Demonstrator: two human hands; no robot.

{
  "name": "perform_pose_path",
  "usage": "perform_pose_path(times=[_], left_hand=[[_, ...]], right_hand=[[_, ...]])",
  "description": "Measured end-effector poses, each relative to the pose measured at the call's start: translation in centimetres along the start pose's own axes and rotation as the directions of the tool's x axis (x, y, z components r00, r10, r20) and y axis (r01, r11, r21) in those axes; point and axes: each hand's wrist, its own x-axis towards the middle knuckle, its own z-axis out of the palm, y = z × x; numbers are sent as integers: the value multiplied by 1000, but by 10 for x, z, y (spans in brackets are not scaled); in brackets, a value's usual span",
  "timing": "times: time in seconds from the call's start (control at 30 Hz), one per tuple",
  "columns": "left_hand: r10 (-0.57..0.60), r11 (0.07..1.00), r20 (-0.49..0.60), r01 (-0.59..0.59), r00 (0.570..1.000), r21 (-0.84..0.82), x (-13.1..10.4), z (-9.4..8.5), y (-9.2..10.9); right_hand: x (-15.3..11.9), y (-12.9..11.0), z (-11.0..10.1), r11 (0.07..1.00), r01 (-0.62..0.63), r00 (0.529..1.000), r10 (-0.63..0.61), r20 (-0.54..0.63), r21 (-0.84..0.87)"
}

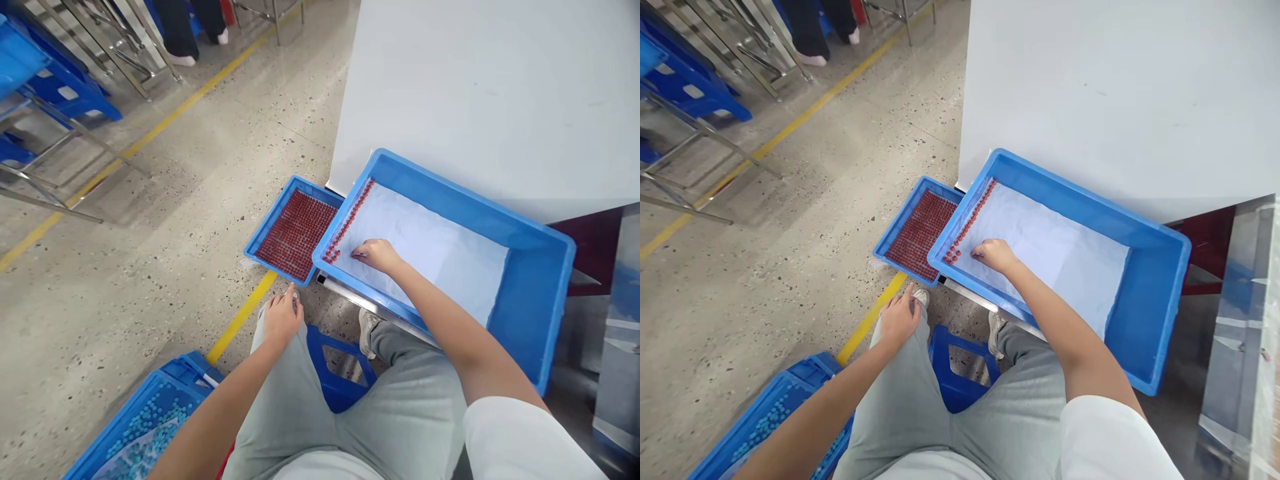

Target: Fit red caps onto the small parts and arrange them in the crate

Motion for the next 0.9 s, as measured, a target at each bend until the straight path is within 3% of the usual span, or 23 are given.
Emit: perform_pose_path(times=[0.13,0.3,0.7,0.9], left_hand=[[-5,1000,8,5,1000,-6,0,-2,0],[-14,1000,22,14,1000,-11,0,-2,-1],[-22,1000,21,23,1000,-9,0,-3,-1],[-9,1000,21,9,1000,-3,0,-2,-1]], right_hand=[[16,4,11,998,-3,1000,5,-26,61],[17,9,20,991,-6,999,12,-40,135],[14,4,15,977,-173,984,176,-11,126],[18,-2,15,965,-198,979,202,-5,173]])
